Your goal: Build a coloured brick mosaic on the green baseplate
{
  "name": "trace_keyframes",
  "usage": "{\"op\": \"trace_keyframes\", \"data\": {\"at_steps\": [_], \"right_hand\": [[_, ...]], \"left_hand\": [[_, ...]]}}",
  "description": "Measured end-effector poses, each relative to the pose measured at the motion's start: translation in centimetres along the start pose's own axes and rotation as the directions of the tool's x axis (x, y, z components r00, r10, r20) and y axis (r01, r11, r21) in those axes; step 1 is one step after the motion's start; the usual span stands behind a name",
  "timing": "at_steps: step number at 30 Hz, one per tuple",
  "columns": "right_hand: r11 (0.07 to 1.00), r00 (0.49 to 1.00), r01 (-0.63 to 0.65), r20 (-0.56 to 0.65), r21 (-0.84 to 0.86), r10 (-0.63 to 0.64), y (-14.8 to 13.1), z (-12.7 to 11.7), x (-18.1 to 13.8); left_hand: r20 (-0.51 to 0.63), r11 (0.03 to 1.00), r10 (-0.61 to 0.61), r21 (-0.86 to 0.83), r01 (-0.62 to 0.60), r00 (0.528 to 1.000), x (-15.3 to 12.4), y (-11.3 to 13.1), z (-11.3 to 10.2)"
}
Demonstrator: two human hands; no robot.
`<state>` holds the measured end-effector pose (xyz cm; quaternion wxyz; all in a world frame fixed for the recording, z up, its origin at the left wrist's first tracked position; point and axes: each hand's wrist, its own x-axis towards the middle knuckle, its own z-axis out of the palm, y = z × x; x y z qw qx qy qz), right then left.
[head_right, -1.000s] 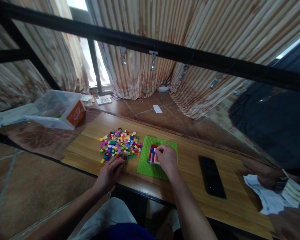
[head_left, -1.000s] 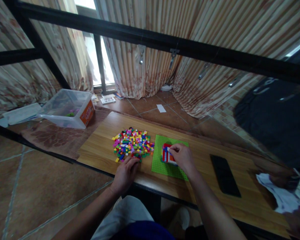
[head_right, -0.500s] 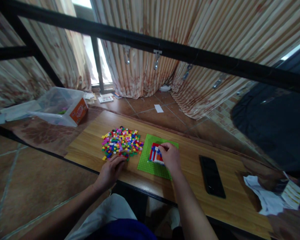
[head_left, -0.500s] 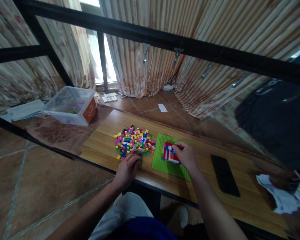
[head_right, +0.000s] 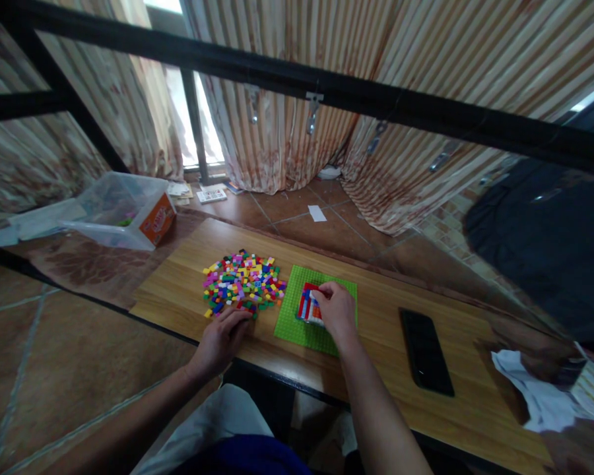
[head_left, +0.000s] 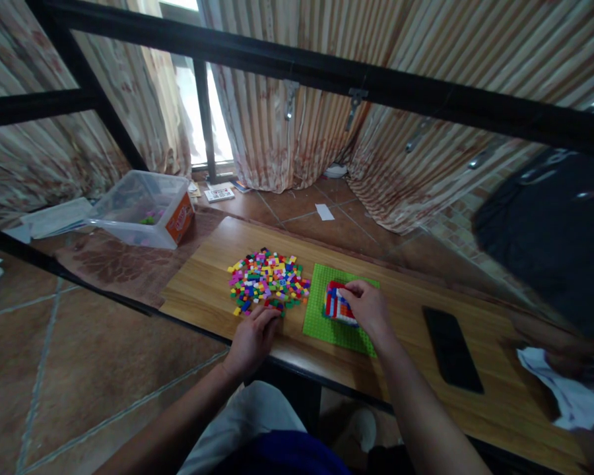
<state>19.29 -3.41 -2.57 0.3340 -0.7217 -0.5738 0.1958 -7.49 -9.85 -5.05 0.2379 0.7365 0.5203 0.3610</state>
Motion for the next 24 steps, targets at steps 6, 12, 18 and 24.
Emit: {"op": "trace_keyframes", "data": {"at_steps": [6,12,18,24], "right_hand": [[0.998,1.0,-0.009,-0.002,0.054,0.009,-0.1,0.0,0.2],[0.992,0.991,0.001,-0.131,0.123,0.016,0.1,-1.6,-0.9],[0.992,0.967,0.013,-0.256,0.124,0.019,2.4,-3.4,-4.3],[0.995,0.956,-0.008,-0.291,-0.103,-0.022,7.8,-4.4,-8.2]], "left_hand": [[-0.005,0.999,0.02,-0.025,-0.02,1.0,0.1,-0.2,-0.1],[0.002,0.999,0.03,-0.036,-0.029,1.0,0.2,-0.1,-0.3],[0.002,0.999,-0.007,-0.049,0.008,1.0,0.1,-0.4,-0.3],[-0.035,0.998,-0.018,-0.064,0.016,0.999,-0.1,-0.5,-0.2]]}}
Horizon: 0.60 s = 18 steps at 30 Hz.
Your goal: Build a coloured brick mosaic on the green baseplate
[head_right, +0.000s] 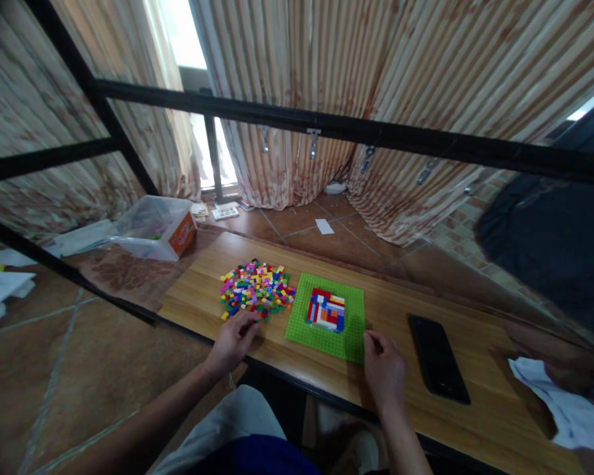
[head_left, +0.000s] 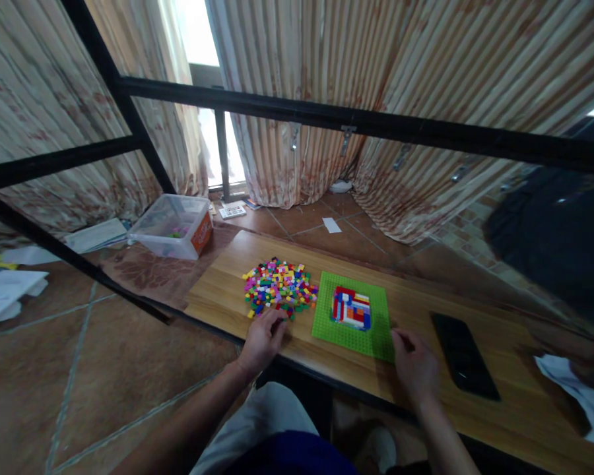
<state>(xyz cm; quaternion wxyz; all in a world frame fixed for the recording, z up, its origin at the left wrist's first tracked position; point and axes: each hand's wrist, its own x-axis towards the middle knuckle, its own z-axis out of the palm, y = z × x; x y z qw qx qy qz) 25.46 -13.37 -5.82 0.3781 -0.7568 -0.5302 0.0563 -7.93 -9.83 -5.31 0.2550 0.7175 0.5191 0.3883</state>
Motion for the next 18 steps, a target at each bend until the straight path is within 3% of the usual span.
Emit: {"op": "trace_keyframes", "data": {"at_steps": [5,11,15,18], "right_hand": [[0.99,0.997,0.074,-0.014,-0.123,-0.076,2.9,0.0,-1.7],[0.982,0.993,0.106,-0.038,-0.155,-0.113,2.7,0.3,-1.8],[0.985,0.995,0.092,-0.034,-0.146,-0.098,2.5,0.2,-1.8],[0.985,0.995,0.085,-0.031,-0.149,-0.091,2.4,0.1,-1.8]], "left_hand": [[-0.08,0.999,-0.025,0.024,0.027,0.996,0.3,0.2,0.5],[-0.131,0.997,-0.026,0.063,0.035,0.991,1.5,0.2,1.0],[-0.064,0.989,0.004,0.149,0.005,0.998,2.9,0.4,0.8],[0.031,0.952,-0.019,0.307,0.008,0.999,4.3,0.9,0.8]]}}
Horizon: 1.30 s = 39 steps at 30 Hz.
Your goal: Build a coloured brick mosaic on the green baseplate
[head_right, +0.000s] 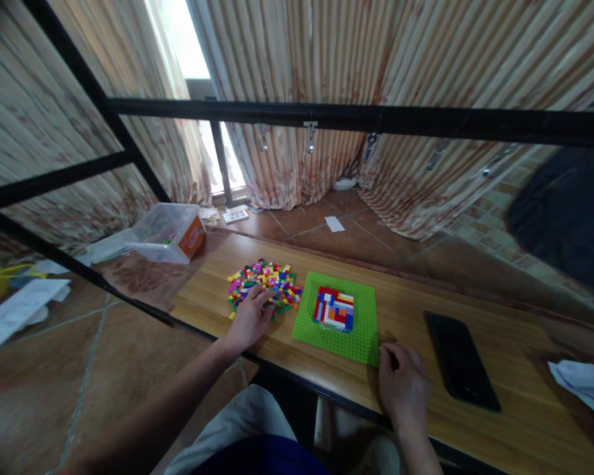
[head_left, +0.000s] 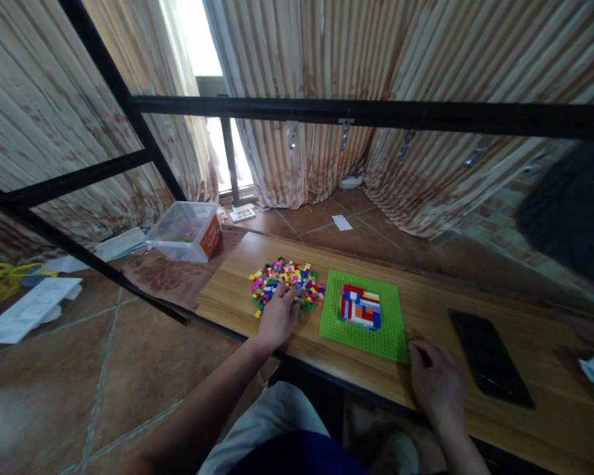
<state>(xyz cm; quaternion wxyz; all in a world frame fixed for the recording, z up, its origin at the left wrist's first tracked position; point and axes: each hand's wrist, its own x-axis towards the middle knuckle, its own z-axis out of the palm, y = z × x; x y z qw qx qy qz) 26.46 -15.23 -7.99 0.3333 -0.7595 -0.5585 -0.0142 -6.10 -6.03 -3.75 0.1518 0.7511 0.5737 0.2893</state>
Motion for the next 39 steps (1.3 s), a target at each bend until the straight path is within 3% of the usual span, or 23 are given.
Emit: {"op": "trace_keyframes", "data": {"at_steps": [5,8,11,13,15,17,20,22,24,29,35,39], "right_hand": [[1.0,1.0,0.022,-0.012,0.02,-0.022,0.1,0.2,-0.1],[0.999,1.0,0.021,-0.013,0.032,-0.021,0.1,0.3,-0.1],[0.999,1.0,0.018,-0.015,0.031,-0.018,0.1,0.3,-0.1],[0.999,1.0,0.018,-0.025,0.034,-0.017,0.1,0.3,-0.2],[0.999,0.999,0.022,-0.03,0.038,-0.021,0.1,0.3,-0.2],[0.999,0.999,0.025,-0.027,0.043,-0.024,0.0,0.3,-0.1],[0.999,1.0,0.016,-0.015,0.046,-0.015,0.0,0.2,-0.1],[0.999,1.0,0.015,-0.005,0.034,-0.014,0.1,0.2,-0.1],[1.0,1.0,0.018,-0.001,0.024,-0.018,0.1,0.2,-0.1],[1.0,1.0,0.016,-0.015,0.024,-0.015,0.2,0.2,-0.2],[0.999,0.999,0.032,-0.014,0.032,-0.031,0.0,0.1,-0.1],[0.999,0.999,0.027,-0.022,0.029,-0.026,0.2,0.2,-0.1]], "left_hand": [[0.165,0.983,0.015,0.18,-0.046,0.986,1.6,0.9,-0.4],[0.137,0.988,0.034,0.148,-0.054,0.99,1.9,0.9,-0.8],[-0.005,0.998,-0.028,-0.052,0.028,1.0,2.1,0.7,-1.1],[-0.065,0.941,-0.129,-0.324,0.102,0.989,2.3,0.6,-1.2],[-0.003,0.751,-0.272,-0.626,0.21,0.962,2.4,0.8,-1.4],[0.171,0.458,-0.373,-0.821,0.341,0.912,2.4,1.2,-1.8],[0.39,0.065,-0.392,-0.892,0.448,0.833,2.3,1.9,-2.6],[0.459,-0.096,-0.38,-0.883,0.459,0.803,2.2,2.3,-3.1],[0.501,-0.184,-0.368,-0.865,0.467,0.784,2.2,2.5,-3.3],[0.528,-0.214,-0.352,-0.849,0.483,0.773,1.9,2.4,-3.1],[0.379,-0.024,-0.388,-0.915,0.402,0.84,1.6,2.6,-2.2],[0.315,0.095,-0.439,-0.915,0.392,0.842,1.8,2.7,-1.6]]}}
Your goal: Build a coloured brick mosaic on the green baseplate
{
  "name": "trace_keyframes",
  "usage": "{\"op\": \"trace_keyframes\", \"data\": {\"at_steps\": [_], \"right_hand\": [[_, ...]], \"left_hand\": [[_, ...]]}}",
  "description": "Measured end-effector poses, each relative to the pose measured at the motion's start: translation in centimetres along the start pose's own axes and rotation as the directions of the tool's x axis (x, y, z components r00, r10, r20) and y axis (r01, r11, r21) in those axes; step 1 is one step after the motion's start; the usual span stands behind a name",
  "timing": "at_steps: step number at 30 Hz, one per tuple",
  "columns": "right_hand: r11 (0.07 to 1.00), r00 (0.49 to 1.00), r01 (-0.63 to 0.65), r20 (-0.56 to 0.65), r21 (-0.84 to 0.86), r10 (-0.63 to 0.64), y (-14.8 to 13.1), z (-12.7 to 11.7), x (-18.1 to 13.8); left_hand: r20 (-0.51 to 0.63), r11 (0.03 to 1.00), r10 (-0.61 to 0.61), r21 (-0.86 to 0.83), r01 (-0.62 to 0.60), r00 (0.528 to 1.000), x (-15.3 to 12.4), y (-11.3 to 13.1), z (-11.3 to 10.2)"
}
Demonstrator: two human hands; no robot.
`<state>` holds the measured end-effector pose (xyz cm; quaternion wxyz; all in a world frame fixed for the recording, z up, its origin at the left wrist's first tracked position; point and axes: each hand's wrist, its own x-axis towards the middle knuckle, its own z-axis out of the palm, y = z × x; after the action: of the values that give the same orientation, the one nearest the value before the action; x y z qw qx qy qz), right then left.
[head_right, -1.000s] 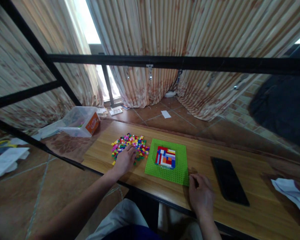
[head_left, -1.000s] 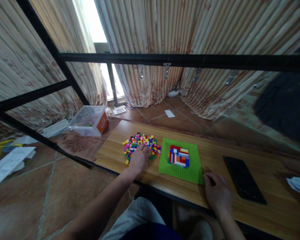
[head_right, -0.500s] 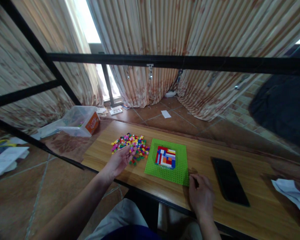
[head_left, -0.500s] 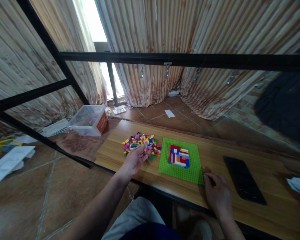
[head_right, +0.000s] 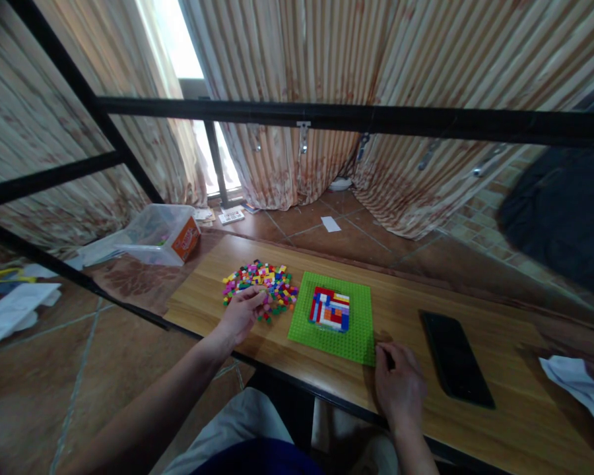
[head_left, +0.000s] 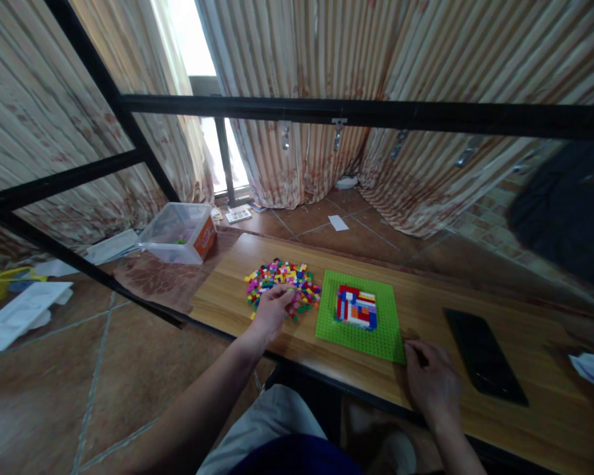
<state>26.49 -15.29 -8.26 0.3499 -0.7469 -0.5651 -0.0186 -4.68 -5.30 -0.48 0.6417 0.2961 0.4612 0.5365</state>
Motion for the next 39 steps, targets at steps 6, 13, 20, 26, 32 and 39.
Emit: {"op": "trace_keyframes", "data": {"at_steps": [6,13,20,26,32,39], "right_hand": [[1.0,1.0,0.007,0.015,-0.01,-0.006,0.0,-0.1,0.0],[1.0,1.0,-0.008,-0.003,-0.001,0.008,-0.3,-0.1,0.0],[1.0,1.0,-0.016,0.007,-0.012,0.016,0.0,0.0,0.0],[1.0,1.0,-0.025,0.005,-0.018,0.025,-0.2,-0.1,0.1],[1.0,1.0,-0.028,-0.004,-0.013,0.028,-0.4,-0.2,0.2],[1.0,1.0,-0.012,-0.016,-0.012,0.011,-0.4,-0.2,0.1]], "left_hand": [[-0.002,0.933,0.109,0.346,-0.101,0.994,1.4,-1.2,-0.8],[0.071,0.743,0.242,0.628,-0.232,0.968,2.5,-1.3,-1.9],[0.261,0.382,0.334,0.841,-0.383,0.906,2.1,-1.0,-1.6],[0.251,0.427,0.319,0.823,-0.375,0.914,2.3,-1.3,-1.8],[0.107,0.806,0.221,0.539,-0.244,0.969,2.6,-1.7,-2.0],[0.088,0.791,0.271,0.547,-0.274,0.959,2.9,-2.0,-2.1]]}}
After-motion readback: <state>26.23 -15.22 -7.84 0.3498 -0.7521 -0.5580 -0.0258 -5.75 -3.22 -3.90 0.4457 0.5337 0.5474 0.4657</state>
